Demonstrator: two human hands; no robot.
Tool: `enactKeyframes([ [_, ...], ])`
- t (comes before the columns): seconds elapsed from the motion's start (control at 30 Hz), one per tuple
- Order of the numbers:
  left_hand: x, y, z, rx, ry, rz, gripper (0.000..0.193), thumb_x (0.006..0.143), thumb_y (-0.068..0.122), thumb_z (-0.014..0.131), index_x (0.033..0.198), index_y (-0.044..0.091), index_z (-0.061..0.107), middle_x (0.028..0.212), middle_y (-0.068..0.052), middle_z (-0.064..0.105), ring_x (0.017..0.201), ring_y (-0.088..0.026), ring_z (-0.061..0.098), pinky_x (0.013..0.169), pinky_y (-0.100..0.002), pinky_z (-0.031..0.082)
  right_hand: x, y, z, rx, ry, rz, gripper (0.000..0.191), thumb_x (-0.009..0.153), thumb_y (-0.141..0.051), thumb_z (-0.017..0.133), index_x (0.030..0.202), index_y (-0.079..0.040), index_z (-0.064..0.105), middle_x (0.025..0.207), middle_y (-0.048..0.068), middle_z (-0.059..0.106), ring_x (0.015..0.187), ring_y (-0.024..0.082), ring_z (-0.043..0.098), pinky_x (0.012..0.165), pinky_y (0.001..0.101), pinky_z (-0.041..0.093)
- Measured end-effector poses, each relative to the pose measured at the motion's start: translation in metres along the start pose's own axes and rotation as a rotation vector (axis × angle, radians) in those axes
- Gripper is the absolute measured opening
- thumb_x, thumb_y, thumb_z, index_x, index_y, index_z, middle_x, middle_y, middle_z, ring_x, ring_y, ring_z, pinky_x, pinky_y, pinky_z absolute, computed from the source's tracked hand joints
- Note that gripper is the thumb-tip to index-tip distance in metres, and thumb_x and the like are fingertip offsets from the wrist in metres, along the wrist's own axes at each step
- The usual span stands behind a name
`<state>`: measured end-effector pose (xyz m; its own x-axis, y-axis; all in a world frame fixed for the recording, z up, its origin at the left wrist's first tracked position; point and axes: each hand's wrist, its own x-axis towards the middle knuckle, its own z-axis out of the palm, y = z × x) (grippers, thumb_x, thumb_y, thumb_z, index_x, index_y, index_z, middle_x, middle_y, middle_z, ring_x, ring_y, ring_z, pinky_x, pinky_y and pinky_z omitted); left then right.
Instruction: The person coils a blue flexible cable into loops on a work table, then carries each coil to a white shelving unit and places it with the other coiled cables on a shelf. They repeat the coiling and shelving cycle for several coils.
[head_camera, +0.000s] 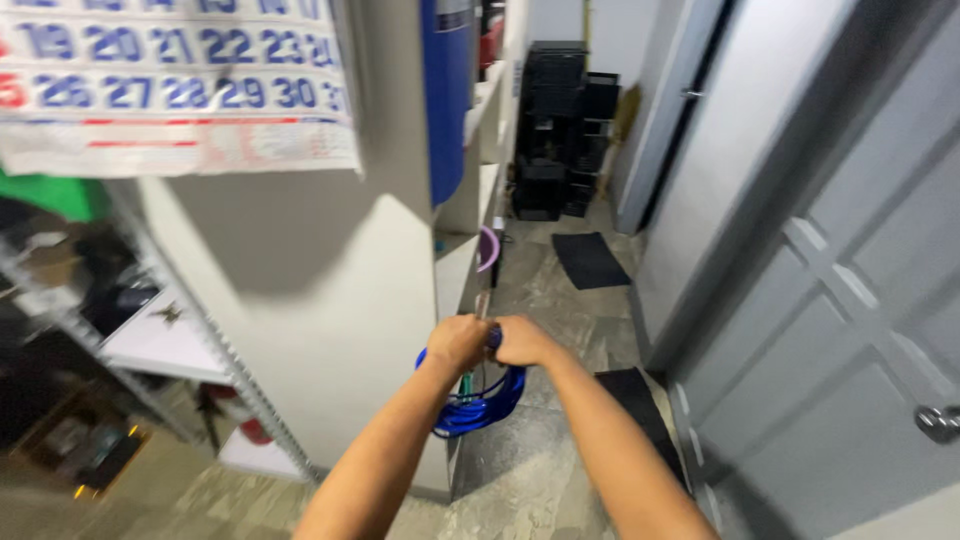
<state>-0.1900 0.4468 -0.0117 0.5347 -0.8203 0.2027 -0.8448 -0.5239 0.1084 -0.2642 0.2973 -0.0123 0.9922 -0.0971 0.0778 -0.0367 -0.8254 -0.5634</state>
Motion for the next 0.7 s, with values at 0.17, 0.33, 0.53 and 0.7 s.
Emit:
enactKeyframes([
  [0.17, 0.047, 0.038, 0.007, -0.021, 0.137, 0.227, 0.03, 0.081, 0.022, 0.074, 0.11, 0.014, 0.069, 0.093, -0.014, 0.074, 0.084, -0.036, 0.074, 0.071, -0.048, 0.059, -0.009, 0.076, -0.02, 0.294, 0.098, 0.015, 0.035, 0.064, -0.014, 0.08, 0.097, -0.006, 0.074, 0.091, 0.017, 0.08, 0.084, 0.027, 0.074, 0.077, 0.0365, 0.057],
  [0.33, 0.103, 0.057, 0.009, -0.095, 0.221, 0.344, 0.037, 0.07, 0.019, 0.078, 0.106, 0.014, 0.071, 0.097, -0.013, 0.073, 0.101, -0.034, 0.07, 0.083, -0.051, 0.055, -0.003, 0.106, -0.057, 0.007, 0.251, 0.204, 0.024, 0.076, -0.013, 0.071, 0.098, -0.004, 0.074, 0.092, 0.023, 0.075, 0.087, 0.037, 0.073, 0.077, 0.0461, 0.056],
  [0.53, 0.202, 0.068, 0.035, -0.345, 0.029, 0.24, 0.041, 0.068, 0.01, 0.076, 0.108, 0.012, 0.069, 0.114, -0.017, 0.065, 0.104, -0.042, 0.065, 0.084, -0.051, 0.054, 0.025, 0.168, -0.096, -0.145, 0.42, 0.105, 0.021, 0.076, -0.01, 0.064, 0.096, -0.005, 0.07, 0.093, 0.026, 0.071, 0.095, 0.049, 0.065, 0.082, 0.0582, 0.052],
  [0.7, 0.283, 0.081, 0.076, -0.351, 0.09, 0.33, 0.032, 0.077, 0.009, 0.069, 0.108, 0.018, 0.073, 0.103, -0.013, 0.073, 0.096, -0.039, 0.069, 0.082, -0.051, 0.055, 0.065, 0.243, -0.121, -0.354, 0.387, 0.196, 0.018, 0.081, -0.019, 0.069, 0.09, -0.004, 0.074, 0.095, 0.027, 0.071, 0.097, 0.046, 0.068, 0.089, 0.0544, 0.054],
])
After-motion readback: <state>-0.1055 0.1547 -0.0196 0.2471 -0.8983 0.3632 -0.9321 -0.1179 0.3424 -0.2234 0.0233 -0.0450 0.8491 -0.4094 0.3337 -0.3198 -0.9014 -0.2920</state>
